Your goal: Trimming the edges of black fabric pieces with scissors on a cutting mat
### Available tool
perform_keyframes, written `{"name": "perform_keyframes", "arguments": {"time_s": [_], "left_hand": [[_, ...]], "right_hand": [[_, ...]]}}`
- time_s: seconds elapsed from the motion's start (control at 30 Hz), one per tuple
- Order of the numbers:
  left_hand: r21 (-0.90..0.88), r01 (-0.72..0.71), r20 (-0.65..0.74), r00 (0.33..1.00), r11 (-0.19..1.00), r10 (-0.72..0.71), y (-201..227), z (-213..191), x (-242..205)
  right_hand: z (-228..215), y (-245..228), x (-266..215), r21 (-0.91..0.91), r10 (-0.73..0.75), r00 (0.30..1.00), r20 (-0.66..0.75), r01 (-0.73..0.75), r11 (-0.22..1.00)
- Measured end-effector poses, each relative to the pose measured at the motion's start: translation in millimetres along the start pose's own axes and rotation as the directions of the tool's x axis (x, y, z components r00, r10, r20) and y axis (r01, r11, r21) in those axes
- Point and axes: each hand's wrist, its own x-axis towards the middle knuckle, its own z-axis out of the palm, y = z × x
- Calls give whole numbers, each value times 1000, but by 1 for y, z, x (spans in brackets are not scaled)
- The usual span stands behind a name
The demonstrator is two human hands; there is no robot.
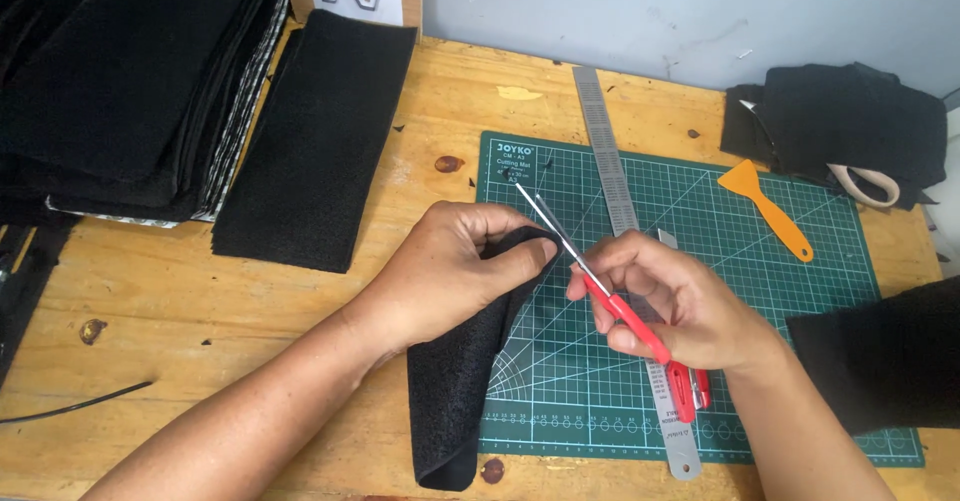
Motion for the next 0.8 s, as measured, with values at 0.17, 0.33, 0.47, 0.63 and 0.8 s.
{"name": "perform_keyframes", "arguments": {"time_s": [0.17,0.33,0.47,0.63,0.8], "left_hand": [[2,-1,22,1000,1000,1,-2,1,2],[-2,2,39,999,1000,-2,-3,2,3],[9,16,42,999,1000,-16,-4,2,3],[18,44,38,998,999,-45,-2,3,2],[24,55,30,998,998,-56,-2,3,3]], "right_hand": [[-1,4,-2,-8,-8,1000,6,8,1000],[-2,6,-2,4,-10,1000,15,10,1000],[-2,7,-3,5,-12,1000,20,12,1000],[-2,8,-3,-11,-5,1000,27,5,1000],[-2,8,-3,-10,-6,1000,28,7,1000]]}}
